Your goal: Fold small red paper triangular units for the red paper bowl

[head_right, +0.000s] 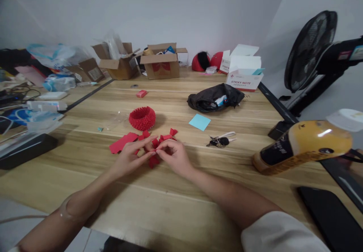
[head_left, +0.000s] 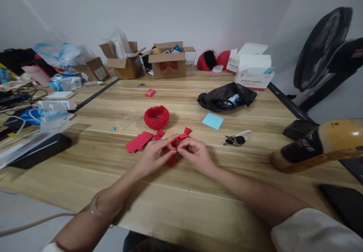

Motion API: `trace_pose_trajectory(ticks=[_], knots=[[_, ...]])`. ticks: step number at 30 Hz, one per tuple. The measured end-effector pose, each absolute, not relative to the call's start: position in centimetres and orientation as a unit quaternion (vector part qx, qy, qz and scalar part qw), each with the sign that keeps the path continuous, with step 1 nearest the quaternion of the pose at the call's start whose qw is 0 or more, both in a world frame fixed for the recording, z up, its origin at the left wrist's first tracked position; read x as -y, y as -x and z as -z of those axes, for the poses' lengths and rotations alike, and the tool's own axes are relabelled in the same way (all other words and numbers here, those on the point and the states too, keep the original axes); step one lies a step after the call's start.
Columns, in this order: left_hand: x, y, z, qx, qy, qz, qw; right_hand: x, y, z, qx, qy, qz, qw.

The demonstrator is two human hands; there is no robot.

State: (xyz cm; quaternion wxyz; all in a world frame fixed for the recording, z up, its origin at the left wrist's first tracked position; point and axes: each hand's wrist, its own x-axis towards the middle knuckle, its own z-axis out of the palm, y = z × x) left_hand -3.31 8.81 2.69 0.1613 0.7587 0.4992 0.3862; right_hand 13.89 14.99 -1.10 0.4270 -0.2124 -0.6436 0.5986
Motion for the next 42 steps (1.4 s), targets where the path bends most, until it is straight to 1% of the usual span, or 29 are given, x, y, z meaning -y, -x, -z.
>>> trace_pose_trajectory(ticks=[5, 9, 15, 20, 33, 42], knots=[[-8.77, 3.22, -2.57, -0.505, -0.753, -0.386, 0.173, -14.83, -14.01, 0.73, 0.65, 0.199, -0.596, 0.428], [-8.79, 3.1, -2.67, -0.526, -0.717, -0.417, 0.188, -14.82, -14.11, 0.55, 0.629, 0.216, -0.606, 0.437], [-8.95, 3.3, -2.13, -0.567, -0.618, -0.483, 0.253, -14.94, -13.94, 0.94, 0.581, 0.232, -0.65, 0.431], [-8.88, 3.33, -1.95, -0.564, -0.587, -0.503, 0.289, -15.09, -13.81, 1.33, 0.564, 0.241, -0.667, 0.424], [-8.88, 3.21, -2.17, -0.57, -0.582, -0.511, 0.275, -15.24, -13.78, 1.45, 0.562, 0.238, -0.67, 0.421], [-8.85, 3.0, -2.46, -0.553, -0.582, -0.518, 0.294, -15.08, -13.71, 1.32, 0.546, 0.239, -0.676, 0.433]])
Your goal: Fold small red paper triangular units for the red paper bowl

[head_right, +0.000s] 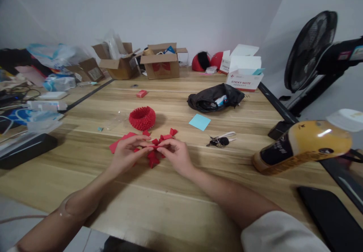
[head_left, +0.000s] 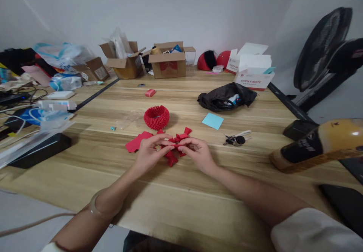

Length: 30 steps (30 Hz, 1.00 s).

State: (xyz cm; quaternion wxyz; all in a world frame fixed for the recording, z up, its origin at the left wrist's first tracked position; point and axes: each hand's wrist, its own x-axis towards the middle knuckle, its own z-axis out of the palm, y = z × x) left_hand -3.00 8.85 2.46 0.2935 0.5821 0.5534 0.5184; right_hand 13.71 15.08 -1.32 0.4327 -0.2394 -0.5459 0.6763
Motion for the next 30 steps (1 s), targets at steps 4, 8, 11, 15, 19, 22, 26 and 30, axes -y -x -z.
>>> trace_pose_trajectory(ticks=[4, 8, 11, 15, 19, 22, 26, 30], knots=[[-8.83, 2.98, -2.46, -0.556, -0.588, -0.513, 0.286, -15.11, -13.74, 1.29, 0.551, 0.247, -0.665, 0.44], [-8.84, 2.97, -2.45, -0.553, -0.594, -0.513, 0.279, -15.08, -13.82, 1.22, 0.559, 0.249, -0.655, 0.442], [-8.89, 3.01, -2.42, -0.548, -0.596, -0.516, 0.277, -14.99, -13.87, 1.16, 0.564, 0.241, -0.655, 0.442], [-8.95, 3.11, -2.41, -0.544, -0.592, -0.521, 0.286, -14.81, -13.94, 1.02, 0.577, 0.232, -0.646, 0.444], [-8.95, 3.11, -2.44, -0.546, -0.584, -0.52, 0.301, -14.76, -14.05, 0.88, 0.601, 0.231, -0.631, 0.433], [-8.92, 2.99, -2.44, -0.544, -0.577, -0.521, 0.318, -14.88, -14.05, 0.89, 0.614, 0.24, -0.623, 0.421], [-8.88, 2.8, -2.47, -0.54, -0.568, -0.532, 0.321, -15.05, -13.93, 1.03, 0.606, 0.236, -0.635, 0.417], [-8.86, 2.78, -2.52, -0.541, -0.573, -0.527, 0.318, -15.0, -13.87, 1.08, 0.605, 0.236, -0.642, 0.409]])
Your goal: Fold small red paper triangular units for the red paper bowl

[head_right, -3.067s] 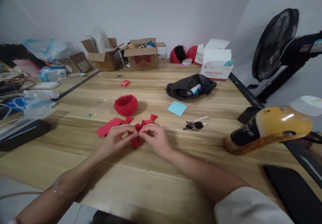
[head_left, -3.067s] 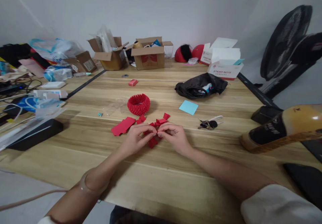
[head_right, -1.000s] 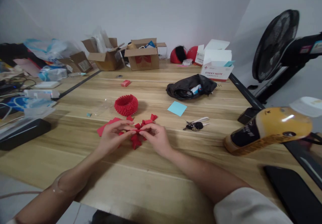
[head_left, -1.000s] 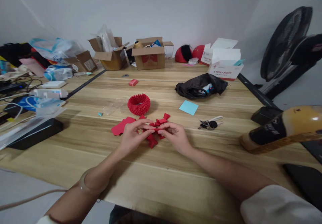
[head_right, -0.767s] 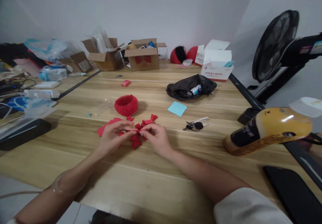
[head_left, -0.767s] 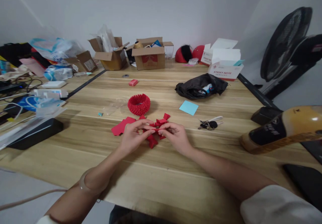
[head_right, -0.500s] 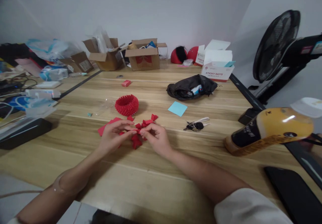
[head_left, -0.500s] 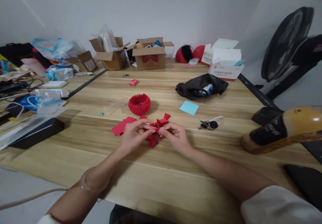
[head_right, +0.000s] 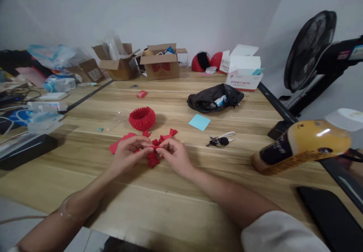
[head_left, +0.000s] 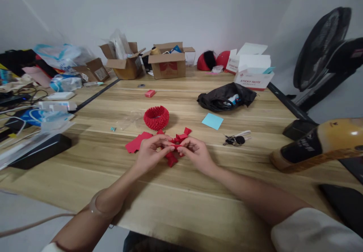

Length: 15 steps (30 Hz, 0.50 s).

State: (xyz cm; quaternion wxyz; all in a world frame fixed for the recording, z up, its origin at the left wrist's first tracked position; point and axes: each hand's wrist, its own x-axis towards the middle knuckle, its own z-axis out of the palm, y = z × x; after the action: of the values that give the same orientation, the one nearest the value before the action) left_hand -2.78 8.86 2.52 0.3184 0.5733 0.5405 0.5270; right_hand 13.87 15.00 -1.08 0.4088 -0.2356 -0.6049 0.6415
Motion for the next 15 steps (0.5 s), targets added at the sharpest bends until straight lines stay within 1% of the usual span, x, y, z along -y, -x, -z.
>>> trace_pose_trajectory(ticks=[5, 10, 13, 15], knots=[[-8.9, 3.0, -2.2, -0.552, -0.611, -0.497, 0.273, -14.9, -14.0, 1.0, 0.607, 0.235, -0.635, 0.416], [-9.0, 3.6, -2.7, -0.611, -0.62, -0.461, 0.175, -15.0, -14.0, 1.0, 0.603, 0.245, -0.629, 0.426], [-9.3, 4.8, -3.4, -0.669, -0.632, -0.384, 0.08, -15.1, -13.9, 1.0, 0.599, 0.252, -0.627, 0.43], [-9.6, 5.9, -3.7, -0.712, -0.631, -0.304, 0.041, -15.1, -13.9, 0.9, 0.599, 0.265, -0.619, 0.433]])
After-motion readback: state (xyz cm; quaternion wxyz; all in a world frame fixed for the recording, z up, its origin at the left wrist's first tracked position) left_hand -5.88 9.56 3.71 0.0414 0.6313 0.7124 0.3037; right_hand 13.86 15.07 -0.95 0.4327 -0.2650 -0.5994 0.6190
